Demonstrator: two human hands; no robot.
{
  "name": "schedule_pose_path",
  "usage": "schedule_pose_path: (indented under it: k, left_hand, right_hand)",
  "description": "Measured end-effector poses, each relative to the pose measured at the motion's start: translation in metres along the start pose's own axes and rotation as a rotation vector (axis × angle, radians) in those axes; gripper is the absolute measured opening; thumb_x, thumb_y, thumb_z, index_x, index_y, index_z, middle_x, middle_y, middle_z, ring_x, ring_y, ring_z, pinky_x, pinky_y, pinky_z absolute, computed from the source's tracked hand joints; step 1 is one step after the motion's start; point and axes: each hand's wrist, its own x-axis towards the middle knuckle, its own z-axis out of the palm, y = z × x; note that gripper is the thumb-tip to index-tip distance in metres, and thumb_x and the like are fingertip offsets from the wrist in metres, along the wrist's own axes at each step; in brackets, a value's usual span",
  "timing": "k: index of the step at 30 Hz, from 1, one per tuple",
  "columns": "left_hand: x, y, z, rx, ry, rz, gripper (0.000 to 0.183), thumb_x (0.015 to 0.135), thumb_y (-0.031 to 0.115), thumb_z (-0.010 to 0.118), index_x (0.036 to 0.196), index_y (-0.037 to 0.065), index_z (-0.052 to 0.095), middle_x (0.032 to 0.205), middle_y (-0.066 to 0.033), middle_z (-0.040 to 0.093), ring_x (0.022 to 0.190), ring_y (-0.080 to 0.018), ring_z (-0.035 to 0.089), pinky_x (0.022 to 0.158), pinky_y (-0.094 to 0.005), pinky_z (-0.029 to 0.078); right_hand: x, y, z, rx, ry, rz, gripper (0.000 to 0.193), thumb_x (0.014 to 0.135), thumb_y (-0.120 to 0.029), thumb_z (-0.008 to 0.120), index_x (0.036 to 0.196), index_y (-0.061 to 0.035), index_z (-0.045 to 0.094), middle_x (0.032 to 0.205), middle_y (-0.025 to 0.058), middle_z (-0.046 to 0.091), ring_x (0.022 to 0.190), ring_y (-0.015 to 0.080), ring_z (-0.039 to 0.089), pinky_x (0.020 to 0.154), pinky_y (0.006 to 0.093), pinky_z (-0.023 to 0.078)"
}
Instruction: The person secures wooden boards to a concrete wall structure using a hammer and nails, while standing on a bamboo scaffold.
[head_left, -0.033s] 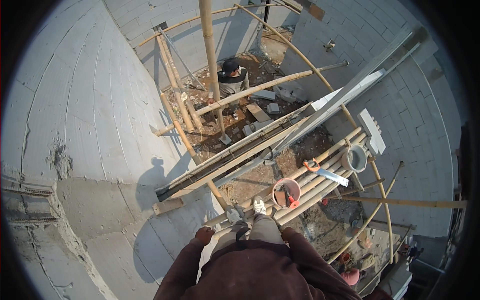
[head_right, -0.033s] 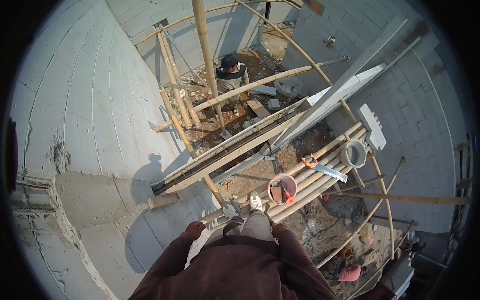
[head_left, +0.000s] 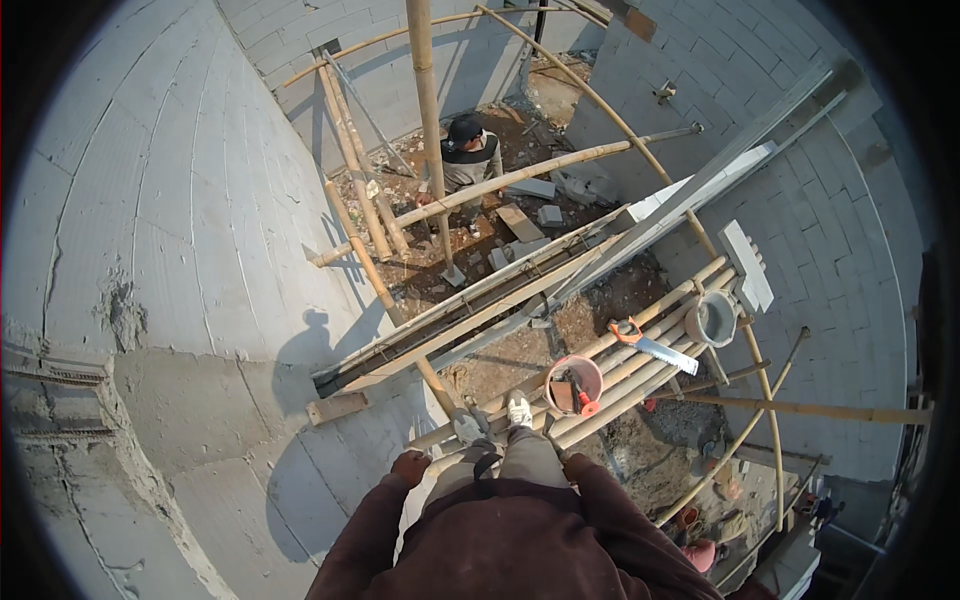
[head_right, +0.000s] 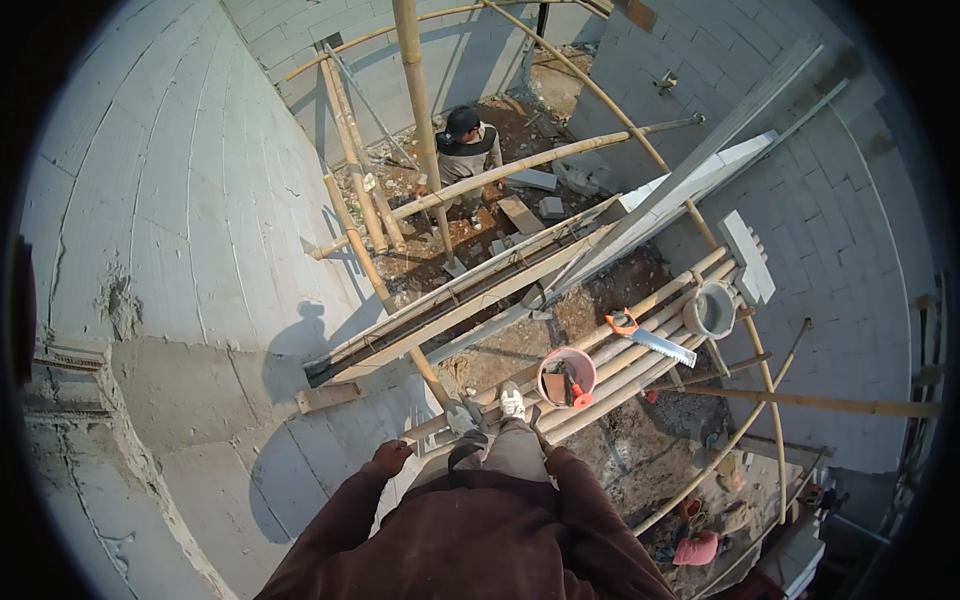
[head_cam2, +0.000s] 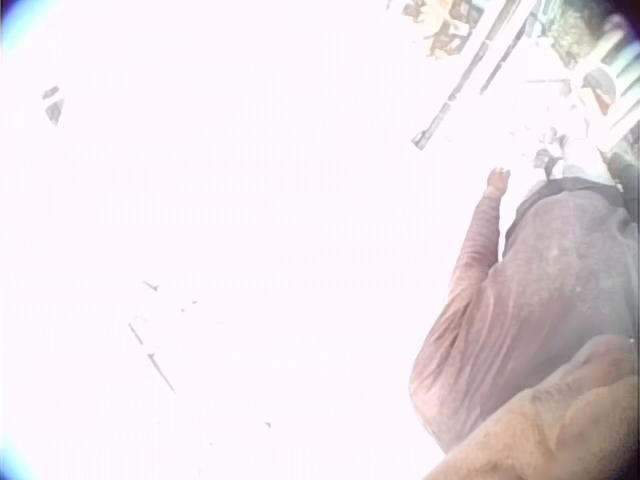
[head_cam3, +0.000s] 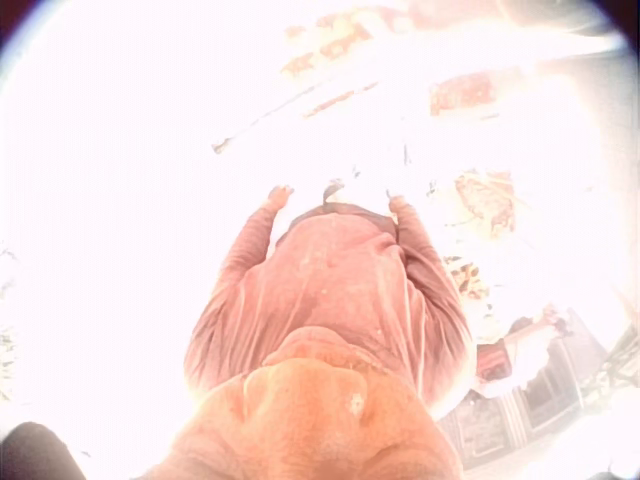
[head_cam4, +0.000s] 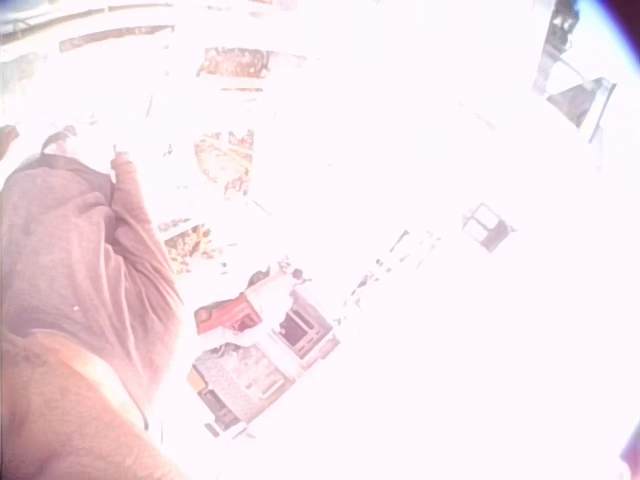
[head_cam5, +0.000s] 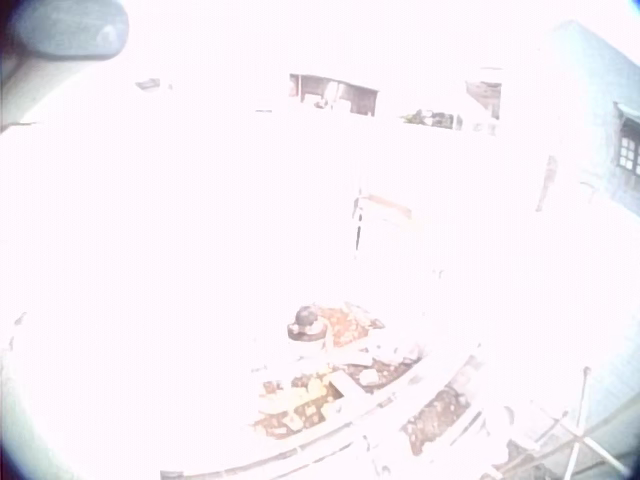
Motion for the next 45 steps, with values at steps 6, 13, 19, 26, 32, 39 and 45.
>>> schedule_pose_path:
  k: [6, 13, 19, 26, 32, 39, 45]
  left_hand:
    - [-0.01, -0.011, 0.007, -0.065, 0.016, -0.049, 0.06, 0.089, 0.047, 0.059, 0.119, -0.005, 0.064, 0.12, -0.0245, 0.065, 0.114, -0.0372, 0.061, 0.099, -0.0408, 0.046]
    - [-0.013, -0.035, 0.016, -0.054, -0.047, -0.095, 0.06, 0.089, 0.048, 0.058, 0.119, -0.004, 0.065, 0.121, -0.0245, 0.065, 0.115, -0.0374, 0.061, 0.1, -0.0413, 0.046]
    - [-0.013, -0.044, 0.015, -0.037, -0.021, -0.09, 0.061, 0.089, 0.049, 0.057, 0.12, -0.003, 0.064, 0.122, -0.0251, 0.064, 0.116, -0.0375, 0.06, 0.101, -0.0422, 0.045]
    - [-0.001, -0.048, 0.004, 0.028, -0.032, -0.078, 0.059, 0.089, 0.048, 0.058, 0.118, -0.003, 0.065, 0.119, -0.0247, 0.065, 0.113, -0.0384, 0.061, 0.099, -0.0423, 0.046]
    - [0.016, -0.03, 0.002, 0.001, 0.051, 0.004, 0.051, 0.09, 0.042, 0.061, 0.112, -0.004, 0.068, 0.108, -0.0237, 0.069, 0.102, -0.0328, 0.066, 0.09, -0.0381, 0.05]
    - [0.016, 0.025, -0.003, -0.089, 0.022, -0.044, 0.06, 0.087, 0.044, 0.063, 0.118, -0.008, 0.063, 0.115, -0.0268, 0.066, 0.112, -0.0362, 0.063, 0.097, -0.0387, 0.047]
    - [0.001, 0.059, 0.01, -0.134, 0.01, -0.046, 0.059, 0.089, 0.043, 0.061, 0.118, -0.008, 0.063, 0.116, -0.0267, 0.066, 0.111, -0.0347, 0.063, 0.097, -0.0383, 0.047]
  right_hand:
    - [-0.012, -0.013, -0.013, -0.24, 0.213, -0.135, 0.035, 0.086, -0.034, 0.061, 0.104, -0.006, 0.071, 0.096, 0.0207, 0.071, 0.093, 0.0347, 0.07, 0.081, 0.0422, 0.056]
    - [-0.037, -0.036, -0.037, 0.065, 0.158, -0.017, 0.038, 0.081, -0.028, 0.068, 0.098, 0.006, 0.07, 0.091, 0.0188, 0.072, 0.081, 0.0265, 0.073, 0.071, 0.0387, 0.058]
    - [-0.02, -0.032, -0.029, 0.049, 0.194, -0.027, 0.041, 0.08, -0.033, 0.066, 0.097, 0.0039, 0.072, 0.088, 0.0193, 0.072, 0.08, 0.0277, 0.072, 0.073, 0.0381, 0.058]
    - [-0.028, -0.04, -0.04, -0.155, 0.237, -0.086, 0.046, 0.08, -0.04, 0.06, 0.099, 0.0002, 0.073, 0.096, 0.0222, 0.071, 0.094, 0.032, 0.07, 0.085, 0.0403, 0.055]
    - [-0.04, -0.031, -0.041, -0.033, 0.285, -0.115, 0.053, 0.081, -0.048, 0.063, 0.101, 0.0011, 0.072, 0.095, 0.0225, 0.071, 0.094, 0.0317, 0.07, 0.085, 0.0403, 0.055]
    - [-0.046, -0.008, -0.037, 0.225, 0.139, -0.046, 0.058, 0.082, -0.05, 0.065, 0.102, 0.0042, 0.07, 0.089, 0.0206, 0.072, 0.08, 0.0299, 0.072, 0.075, 0.0397, 0.057]
    - [-0.046, 0.02, -0.031, 0.421, 0.097, -0.041, 0.056, 0.082, -0.043, 0.07, 0.1, 0.0101, 0.067, 0.081, 0.019, 0.071, 0.069, 0.0256, 0.072, 0.067, 0.039, 0.058]
